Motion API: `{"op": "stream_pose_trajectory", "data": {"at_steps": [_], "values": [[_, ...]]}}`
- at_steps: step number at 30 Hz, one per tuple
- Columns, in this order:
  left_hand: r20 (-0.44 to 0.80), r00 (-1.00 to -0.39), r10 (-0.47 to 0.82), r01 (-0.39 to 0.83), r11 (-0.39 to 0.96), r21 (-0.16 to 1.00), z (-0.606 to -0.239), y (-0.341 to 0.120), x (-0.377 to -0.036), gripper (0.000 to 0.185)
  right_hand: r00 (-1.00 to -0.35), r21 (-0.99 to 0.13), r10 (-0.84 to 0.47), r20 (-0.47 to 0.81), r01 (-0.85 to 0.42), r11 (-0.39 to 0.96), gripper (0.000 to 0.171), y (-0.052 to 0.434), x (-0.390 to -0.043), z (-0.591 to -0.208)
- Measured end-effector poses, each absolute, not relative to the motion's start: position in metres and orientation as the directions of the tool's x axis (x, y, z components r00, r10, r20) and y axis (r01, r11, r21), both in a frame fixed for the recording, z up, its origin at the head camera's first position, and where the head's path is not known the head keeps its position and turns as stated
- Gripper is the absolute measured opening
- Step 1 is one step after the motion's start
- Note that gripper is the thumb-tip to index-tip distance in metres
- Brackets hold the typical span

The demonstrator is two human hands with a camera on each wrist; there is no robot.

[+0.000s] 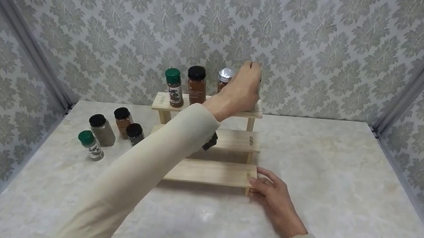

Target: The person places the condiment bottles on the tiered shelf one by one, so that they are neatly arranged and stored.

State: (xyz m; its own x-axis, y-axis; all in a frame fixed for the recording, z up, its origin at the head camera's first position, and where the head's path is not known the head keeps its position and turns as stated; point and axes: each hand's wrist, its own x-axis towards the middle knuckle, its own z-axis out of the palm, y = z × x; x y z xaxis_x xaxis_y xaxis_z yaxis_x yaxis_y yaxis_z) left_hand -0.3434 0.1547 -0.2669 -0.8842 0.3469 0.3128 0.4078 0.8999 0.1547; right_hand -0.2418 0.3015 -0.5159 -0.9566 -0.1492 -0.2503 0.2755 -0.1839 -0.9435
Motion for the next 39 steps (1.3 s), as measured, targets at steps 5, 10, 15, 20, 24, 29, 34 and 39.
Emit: {"op": "stream_pose_trajectory", "data": {"at_steps": [5,10,15,20,24,29,34,39], "values": [[0.315,-0.864,0.393,0.458,0.873,0.167,-0.259,0.147,-0.338,0.028,-0.957,-0.943,-0.155,-0.244,0.271,-0.194,0.071,0.302,-0.241,-0.516],[0.37,-0.804,0.465,0.566,0.788,0.241,-0.249,0.124,-0.326,0.029,-0.963,-0.953,-0.169,-0.209,0.24,-0.184,0.072,0.302,-0.239,-0.514],[0.416,-0.763,0.495,0.632,0.705,0.322,-0.247,0.088,-0.309,0.041,-0.963,-0.957,-0.148,-0.224,0.246,-0.152,0.077,0.3,-0.235,-0.513],[0.477,-0.743,0.469,0.656,0.65,0.383,-0.25,0.047,-0.296,0.044,-0.967,-0.966,-0.072,-0.246,0.251,-0.068,0.075,0.295,-0.235,-0.506],[0.555,-0.717,0.422,0.68,0.599,0.423,-0.254,0.018,-0.294,0.04,-0.976,-0.972,0.022,-0.218,0.219,0.088,0.067,0.286,-0.242,-0.496],[0.63,-0.69,0.355,0.698,0.557,0.45,-0.261,-0.008,-0.297,0.037,-0.984,-0.944,0.043,-0.173,0.178,0.277,0.061,0.287,-0.251,-0.481],[0.682,-0.67,0.294,0.703,0.546,0.455,-0.274,-0.036,-0.3,0.033,-0.965,-0.894,-0.071,-0.253,0.205,0.399,0.061,0.302,-0.27,-0.463],[0.712,-0.665,0.224,0.685,0.563,0.463,-0.289,-0.068,-0.304,0.033,-0.9,-0.862,-0.162,-0.405,0.318,0.394,0.06,0.316,-0.294,-0.456]]}}
